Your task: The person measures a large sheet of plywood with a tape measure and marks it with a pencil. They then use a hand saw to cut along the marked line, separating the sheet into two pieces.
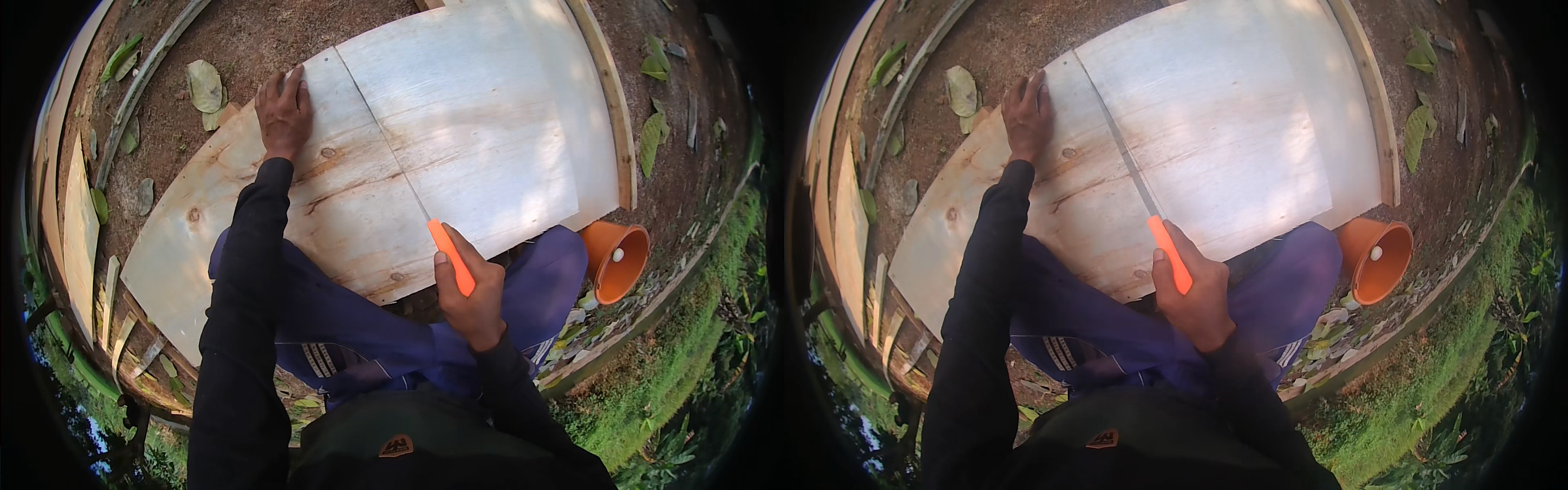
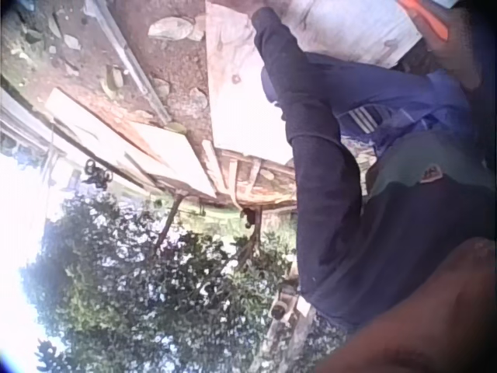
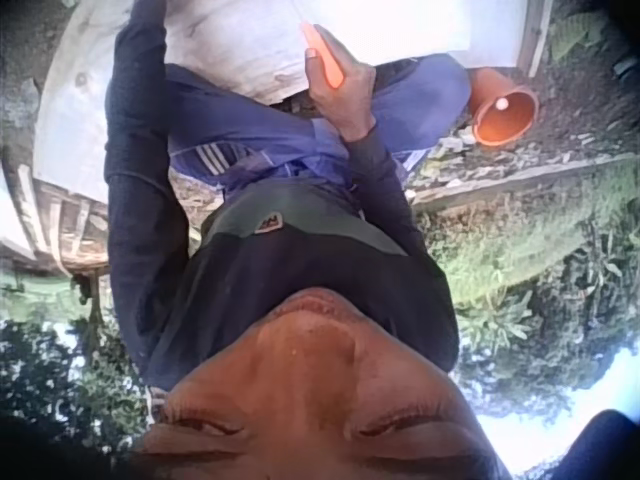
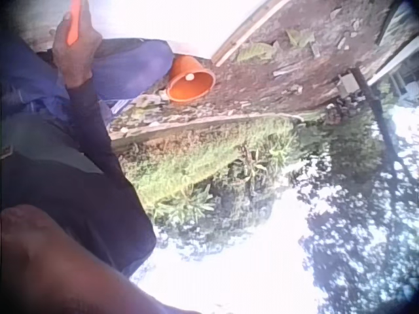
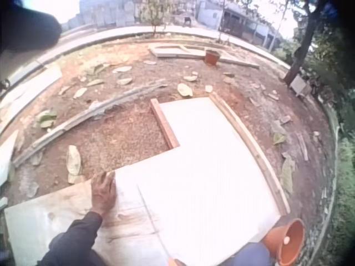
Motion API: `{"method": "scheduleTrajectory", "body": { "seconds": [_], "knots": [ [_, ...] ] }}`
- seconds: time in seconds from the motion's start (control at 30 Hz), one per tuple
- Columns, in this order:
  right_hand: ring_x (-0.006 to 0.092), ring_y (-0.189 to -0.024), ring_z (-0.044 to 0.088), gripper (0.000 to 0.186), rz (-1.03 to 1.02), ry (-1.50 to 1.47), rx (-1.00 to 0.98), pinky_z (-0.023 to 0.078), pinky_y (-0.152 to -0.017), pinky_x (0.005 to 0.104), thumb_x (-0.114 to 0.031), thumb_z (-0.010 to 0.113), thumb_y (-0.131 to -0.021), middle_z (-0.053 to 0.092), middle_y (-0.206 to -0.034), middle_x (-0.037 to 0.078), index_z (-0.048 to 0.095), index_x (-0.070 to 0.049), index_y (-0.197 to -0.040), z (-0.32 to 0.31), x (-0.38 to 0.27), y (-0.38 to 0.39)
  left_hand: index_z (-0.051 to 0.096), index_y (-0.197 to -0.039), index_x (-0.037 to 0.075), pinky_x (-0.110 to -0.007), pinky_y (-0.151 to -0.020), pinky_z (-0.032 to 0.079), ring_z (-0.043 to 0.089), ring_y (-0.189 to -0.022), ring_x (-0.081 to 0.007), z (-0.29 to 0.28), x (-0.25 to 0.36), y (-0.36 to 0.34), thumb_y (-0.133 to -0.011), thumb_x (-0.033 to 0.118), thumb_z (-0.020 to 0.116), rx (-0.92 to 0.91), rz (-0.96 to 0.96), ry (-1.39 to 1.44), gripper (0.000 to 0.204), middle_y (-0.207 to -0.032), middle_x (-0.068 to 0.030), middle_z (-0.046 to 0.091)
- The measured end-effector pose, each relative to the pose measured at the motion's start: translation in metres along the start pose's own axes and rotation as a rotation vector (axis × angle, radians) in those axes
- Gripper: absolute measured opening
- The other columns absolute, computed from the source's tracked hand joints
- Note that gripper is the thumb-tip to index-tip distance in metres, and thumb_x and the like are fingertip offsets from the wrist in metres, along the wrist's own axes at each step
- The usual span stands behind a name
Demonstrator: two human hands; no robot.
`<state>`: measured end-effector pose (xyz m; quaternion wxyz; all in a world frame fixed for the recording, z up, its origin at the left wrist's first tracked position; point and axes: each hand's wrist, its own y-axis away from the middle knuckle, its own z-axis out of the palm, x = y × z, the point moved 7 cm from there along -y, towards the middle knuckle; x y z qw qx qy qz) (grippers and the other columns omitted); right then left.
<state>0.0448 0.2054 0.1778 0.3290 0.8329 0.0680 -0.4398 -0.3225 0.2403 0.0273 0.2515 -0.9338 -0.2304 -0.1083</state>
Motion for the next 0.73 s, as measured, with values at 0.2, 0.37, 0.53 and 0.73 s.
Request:
{"method": "scheduleTrajectory", "body": {
  "seconds": [0.2,0.37,0.53,0.73],
  "knots": [
    [0.0248,-0.091,0.078,0.043,-0.272,0.048,0.112,0.059,-0.081,0.0315,-0.005,0.066,-0.094,0.077,-0.11,0.023,0.065,0.004,-0.137,-0.039,0.008,0.072,0.07,-0.135,0.019,-0.05,-0.114,0.039,0.056,-0.128,-0.0383,-0.001,0.001,0.002,-0.103,0.024,0.061,0.007,0.023,-0.015,0.034,-0.133,-0.0184,0.062],
    [0.0169,-0.071,0.069,0.042,-0.155,-0.018,0.045,0.055,-0.066,0.0312,-0.005,0.066,-0.095,0.075,-0.094,0.022,0.065,0.006,-0.135,-0.004,-0.013,0.015,0.07,-0.134,0.019,-0.05,-0.113,0.04,0.056,-0.127,-0.0375,0.002,-0.006,0.003,-0.102,0.023,0.061,-0.002,-0.002,-0.027,0.033,-0.134,-0.0183,0.062],
    [0.0246,-0.079,0.076,0.044,-0.274,0.028,0.111,0.059,-0.072,0.0341,-0.005,0.065,-0.095,0.076,-0.099,0.024,0.063,0.006,-0.137,-0.034,0.0,0.071,0.07,-0.134,0.018,-0.05,-0.112,0.041,0.056,-0.127,-0.0376,-0.003,-0.007,0.002,-0.102,0.023,0.061,0.013,0.016,0.004,0.034,-0.134,-0.0187,0.062],
    [0.0342,-0.101,0.078,0.046,-0.189,-0.036,0.064,0.06,-0.09,0.0308,-0.009,0.066,-0.096,0.076,-0.115,0.022,0.063,0.0,-0.14,-0.005,-0.002,0.016,0.069,-0.135,0.017,-0.05,-0.112,0.041,0.055,-0.129,-0.0379,0.0,-0.003,-0.003,-0.102,0.023,0.062,0.005,0.009,0.005,0.034,-0.135,-0.019,0.062]
  ]
}}
